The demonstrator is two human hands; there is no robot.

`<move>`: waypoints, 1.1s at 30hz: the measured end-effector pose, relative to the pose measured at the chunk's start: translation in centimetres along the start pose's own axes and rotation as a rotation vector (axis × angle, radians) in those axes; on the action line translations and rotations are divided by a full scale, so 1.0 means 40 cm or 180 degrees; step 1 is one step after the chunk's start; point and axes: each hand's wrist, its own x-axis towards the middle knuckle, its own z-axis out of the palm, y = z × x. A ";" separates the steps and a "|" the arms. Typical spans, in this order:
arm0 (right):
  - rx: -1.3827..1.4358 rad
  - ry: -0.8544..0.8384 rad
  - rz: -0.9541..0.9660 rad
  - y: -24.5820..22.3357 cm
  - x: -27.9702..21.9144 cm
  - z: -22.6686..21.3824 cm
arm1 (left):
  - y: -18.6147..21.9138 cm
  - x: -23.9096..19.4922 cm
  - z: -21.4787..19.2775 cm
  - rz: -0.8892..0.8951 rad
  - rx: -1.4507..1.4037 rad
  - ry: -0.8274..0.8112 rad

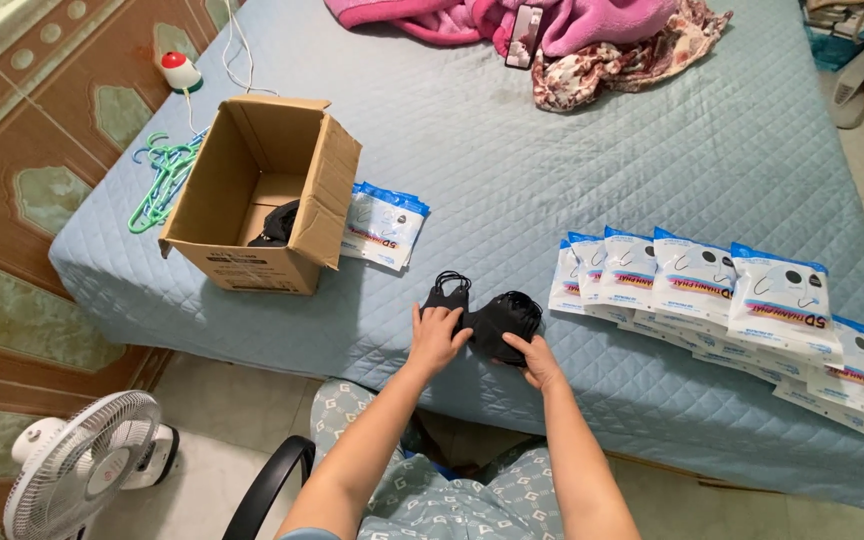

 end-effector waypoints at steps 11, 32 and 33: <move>-0.0121 -0.0004 -0.0087 0.014 0.020 -0.020 | 0.078 -0.021 -0.074 0.0001 -0.0029 0.0146; -0.0161 0.0038 -0.0114 0.043 0.049 -0.043 | 0.076 -0.008 -0.047 -0.0407 -0.0806 0.0260; -0.0161 0.0030 -0.0098 0.050 0.060 -0.052 | 0.075 -0.007 -0.057 -0.0452 -0.0835 0.0283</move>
